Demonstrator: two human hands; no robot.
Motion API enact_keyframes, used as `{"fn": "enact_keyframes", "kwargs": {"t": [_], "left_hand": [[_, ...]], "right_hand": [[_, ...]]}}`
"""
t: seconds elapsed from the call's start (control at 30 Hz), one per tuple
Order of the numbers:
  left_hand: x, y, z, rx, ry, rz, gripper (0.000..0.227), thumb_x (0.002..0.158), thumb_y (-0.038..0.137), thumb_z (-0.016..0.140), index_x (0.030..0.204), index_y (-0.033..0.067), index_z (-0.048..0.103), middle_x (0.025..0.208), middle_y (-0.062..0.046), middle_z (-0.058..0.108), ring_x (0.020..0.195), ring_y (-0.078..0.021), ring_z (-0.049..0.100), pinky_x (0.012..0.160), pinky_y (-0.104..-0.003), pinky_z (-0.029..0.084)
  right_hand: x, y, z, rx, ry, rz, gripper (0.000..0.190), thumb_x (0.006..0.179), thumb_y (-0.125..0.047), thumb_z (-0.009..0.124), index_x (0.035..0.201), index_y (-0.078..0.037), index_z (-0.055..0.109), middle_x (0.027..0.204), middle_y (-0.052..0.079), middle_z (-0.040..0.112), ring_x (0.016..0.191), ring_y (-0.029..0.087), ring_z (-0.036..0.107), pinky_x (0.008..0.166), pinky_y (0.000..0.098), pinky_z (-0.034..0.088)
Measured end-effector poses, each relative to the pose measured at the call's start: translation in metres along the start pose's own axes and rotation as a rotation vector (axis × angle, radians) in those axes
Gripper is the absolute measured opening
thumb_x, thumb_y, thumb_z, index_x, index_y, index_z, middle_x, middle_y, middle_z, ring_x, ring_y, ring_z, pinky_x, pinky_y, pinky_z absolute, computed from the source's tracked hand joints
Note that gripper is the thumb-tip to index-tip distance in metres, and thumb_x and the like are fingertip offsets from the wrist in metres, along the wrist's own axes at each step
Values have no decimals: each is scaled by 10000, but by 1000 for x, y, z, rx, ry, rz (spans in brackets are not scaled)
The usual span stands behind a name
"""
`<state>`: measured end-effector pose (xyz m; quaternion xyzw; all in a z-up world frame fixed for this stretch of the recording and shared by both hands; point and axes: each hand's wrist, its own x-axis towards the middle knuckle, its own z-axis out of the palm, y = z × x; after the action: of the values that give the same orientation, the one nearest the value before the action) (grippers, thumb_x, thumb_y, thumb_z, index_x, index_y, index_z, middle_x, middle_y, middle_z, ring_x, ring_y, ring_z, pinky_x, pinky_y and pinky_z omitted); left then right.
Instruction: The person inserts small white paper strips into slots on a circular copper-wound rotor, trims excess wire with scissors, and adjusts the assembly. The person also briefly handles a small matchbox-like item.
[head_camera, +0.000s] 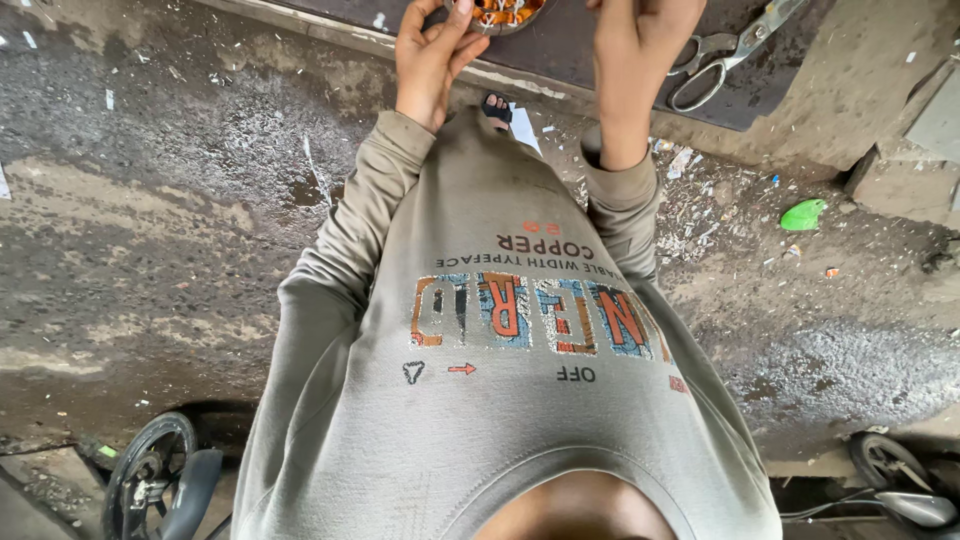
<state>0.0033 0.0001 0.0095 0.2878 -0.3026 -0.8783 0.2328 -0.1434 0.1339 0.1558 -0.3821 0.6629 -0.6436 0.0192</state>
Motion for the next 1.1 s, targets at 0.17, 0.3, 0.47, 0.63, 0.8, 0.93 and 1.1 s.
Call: {"fn": "enact_keyframes", "kwargs": {"t": [0.17, 0.3, 0.47, 0.63, 0.8, 0.93, 1.1], "left_hand": [[-4, -5, -2, -71, 52, -5, 427, 981, 220, 751, 1243, -43, 540, 1016, -174, 703, 954, -252, 744, 908, -389, 663], [-16, -16, -3, -93, 127, 22, 413, 973, 252, 700, 1246, -7, 531, 1069, -165, 707, 992, -275, 767, 908, -390, 668], [-41, -40, 3, -33, 186, 11, 341, 1019, 219, 666, 1238, -22, 560, 1083, -160, 715, 984, -250, 754, 906, -383, 663], [-58, -59, 24, 96, 90, 73, 287, 1046, 152, 636, 1274, -15, 580, 1052, -123, 723, 953, -204, 741, 868, -344, 644], [-63, -67, 44, 107, 41, 110, 287, 1043, 126, 631, 1291, -6, 568, 1060, -111, 723, 961, -189, 739, 878, -340, 649], [-62, -69, 55, 47, 30, 101, 307, 1057, 139, 616, 1325, -9, 591, 1092, -106, 738, 997, -190, 744, 912, -335, 641], [-49, -84, 62, -71, 52, -5, 315, 1050, 200, 594, 1293, 13, 668, 1002, -54, 755, 862, -139, 721, 799, -286, 616]], "right_hand": [[-16, 4, -8, -30, -86, 172, 133, 1081, -25, 669, 972, 34, 621, 817, 57, 689, 710, 112, 662, 630, 253, 497], [-26, 25, -3, -171, -241, 278, 139, 1009, -60, 788, 975, 19, 678, 797, 43, 686, 659, 97, 585, 572, 255, 435], [-20, 68, 6, -192, -326, -39, 229, 946, -138, 888, 961, -26, 688, 838, 41, 712, 731, 114, 659, 633, 289, 519], [-6, 105, 3, -205, -523, 151, 245, 970, -166, 867, 892, -14, 691, 673, 13, 581, 605, 75, 514, 545, 305, 398], [-19, 116, 1, -52, -472, 135, 206, 990, -65, 812, 886, 6, 648, 700, 26, 565, 641, 80, 499, 562, 286, 406], [-39, 104, -2, 103, -407, 201, 76, 1011, -37, 724, 1018, 18, 672, 822, 38, 719, 696, 69, 643, 572, 239, 473], [-58, 95, -10, 236, -281, 372, 112, 1048, -77, 700, 1051, 23, 650, 923, 54, 746, 796, 99, 729, 693, 246, 576]]}}
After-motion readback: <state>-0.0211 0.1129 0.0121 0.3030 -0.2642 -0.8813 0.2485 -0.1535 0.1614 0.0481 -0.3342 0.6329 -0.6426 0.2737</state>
